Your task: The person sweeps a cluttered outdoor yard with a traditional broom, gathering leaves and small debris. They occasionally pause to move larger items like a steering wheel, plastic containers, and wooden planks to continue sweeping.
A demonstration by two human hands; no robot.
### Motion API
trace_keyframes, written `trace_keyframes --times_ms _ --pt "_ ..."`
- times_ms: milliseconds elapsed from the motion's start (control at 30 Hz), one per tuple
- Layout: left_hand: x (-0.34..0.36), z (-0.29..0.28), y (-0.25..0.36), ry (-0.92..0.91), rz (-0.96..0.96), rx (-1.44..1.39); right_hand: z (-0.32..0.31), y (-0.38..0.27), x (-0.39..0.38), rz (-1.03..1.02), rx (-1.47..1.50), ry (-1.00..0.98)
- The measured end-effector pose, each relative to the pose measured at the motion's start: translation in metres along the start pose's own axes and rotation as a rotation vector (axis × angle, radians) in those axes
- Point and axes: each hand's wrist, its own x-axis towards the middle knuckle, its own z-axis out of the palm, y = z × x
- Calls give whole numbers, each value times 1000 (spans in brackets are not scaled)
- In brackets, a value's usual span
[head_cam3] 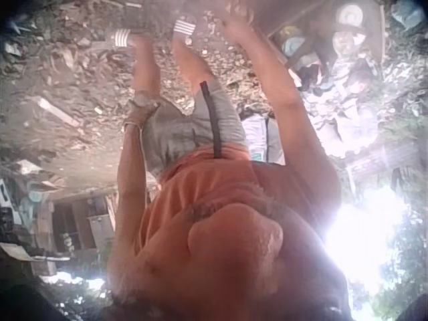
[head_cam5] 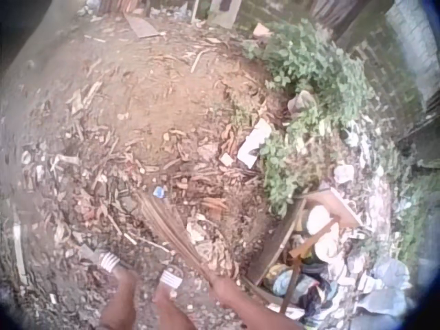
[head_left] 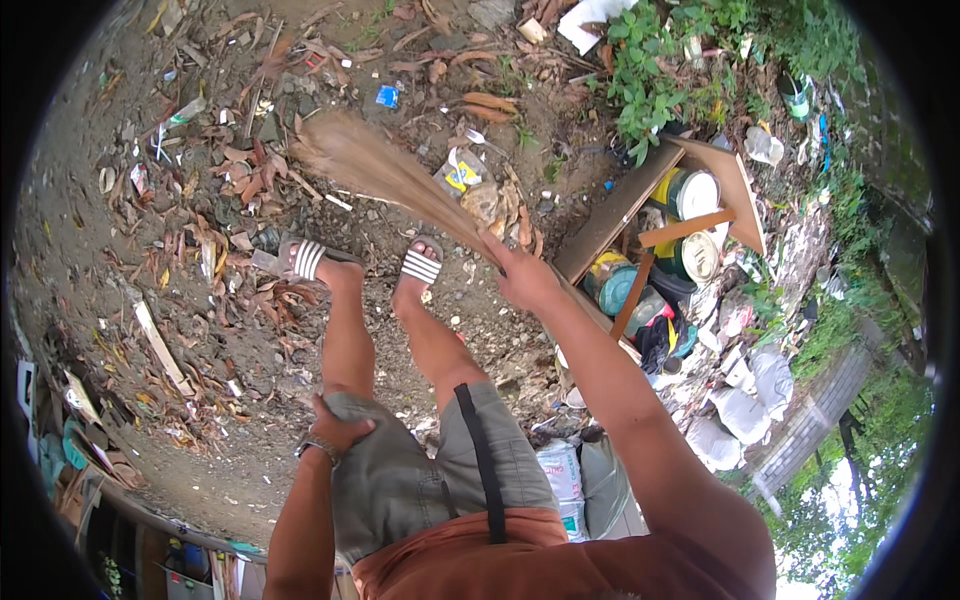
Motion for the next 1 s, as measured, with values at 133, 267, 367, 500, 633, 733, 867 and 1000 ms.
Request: trace_keyframes --times_ms 133,267,367,500,633,733,867,1000 --pt "15 8 24 25 -170 232 -38 9 -13 151 236 335" --pt "19 -21 17 43 -147 181 -64 -19 73 395 498 335" --pt "20 -47 5 54 -111 103 -44 -96 121 109 11 39" --pt "21 -66 3 72 -68 122 -43 -154 100 -71 -48 47" --pt "20 -78 2 13 -75 106 -93 -115 88 145 74 370" --pt "23 -86 -1 -7 -65 100 -138 -76 150 429 590 665" --pt "25 -93 -9 8 -45 124 -150 -90 240 287 258 349" --pt "25 -96 -11 4 -44 95 -121 -158 230 126 -202 223"
